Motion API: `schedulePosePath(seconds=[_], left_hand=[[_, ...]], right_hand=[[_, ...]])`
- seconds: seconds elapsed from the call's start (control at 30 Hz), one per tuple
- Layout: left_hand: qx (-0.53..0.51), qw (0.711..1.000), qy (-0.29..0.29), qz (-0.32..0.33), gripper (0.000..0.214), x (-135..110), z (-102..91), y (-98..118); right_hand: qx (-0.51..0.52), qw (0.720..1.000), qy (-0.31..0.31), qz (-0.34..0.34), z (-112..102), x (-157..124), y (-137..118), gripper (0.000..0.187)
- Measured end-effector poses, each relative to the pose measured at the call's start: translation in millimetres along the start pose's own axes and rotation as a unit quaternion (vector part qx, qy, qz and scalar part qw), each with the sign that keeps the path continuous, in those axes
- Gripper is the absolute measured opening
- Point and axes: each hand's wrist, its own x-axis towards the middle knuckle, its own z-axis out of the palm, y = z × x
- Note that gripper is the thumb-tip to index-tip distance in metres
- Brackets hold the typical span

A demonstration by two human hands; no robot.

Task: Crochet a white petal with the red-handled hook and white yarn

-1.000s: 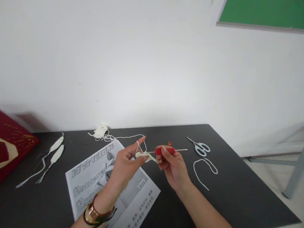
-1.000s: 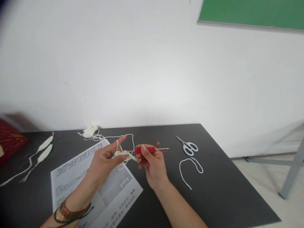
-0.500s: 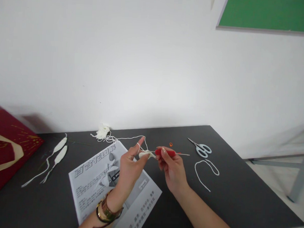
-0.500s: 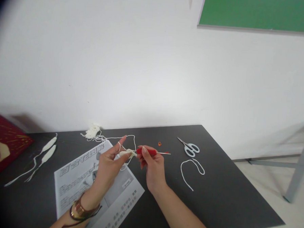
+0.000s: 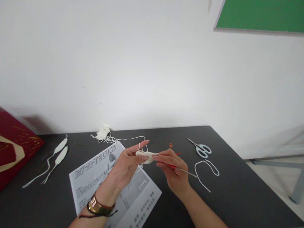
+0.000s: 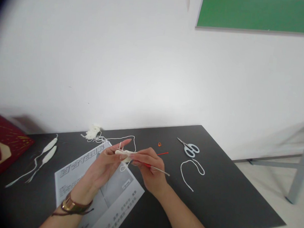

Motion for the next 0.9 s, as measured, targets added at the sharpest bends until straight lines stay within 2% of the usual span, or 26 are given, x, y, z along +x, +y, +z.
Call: schedulePosePath(seconds=[0.13, 0.2, 0.63, 0.73, 0.9], left_hand=[[0.031, 0.999, -0.002, -0.013, 0.051, -5, 0.0, 9], [0.051, 0.999, 0.003, -0.017, 0.051, -8, 1.4, 12], [0.105, 0.992, -0.044, -0.055, 0.056, -14, -0.3, 23], [0.110, 0.992, -0.037, -0.038, 0.056, -14, -0.7, 22], [0.115, 0.993, 0.021, 0.030, 0.054, -13, 2.1, 13]], right_hand=[[0.087, 0.992, 0.007, 0.091, -5, 6, -6, 0.014], [0.105, 0.988, 0.009, 0.114, -8, 7, -8, 0.012], [0.146, 0.980, 0.002, 0.136, -15, 11, -14, 0.009], [0.141, 0.978, 0.020, 0.149, -13, 7, -13, 0.009], [0.118, 0.979, 0.057, 0.155, -3, -3, -13, 0.012]])
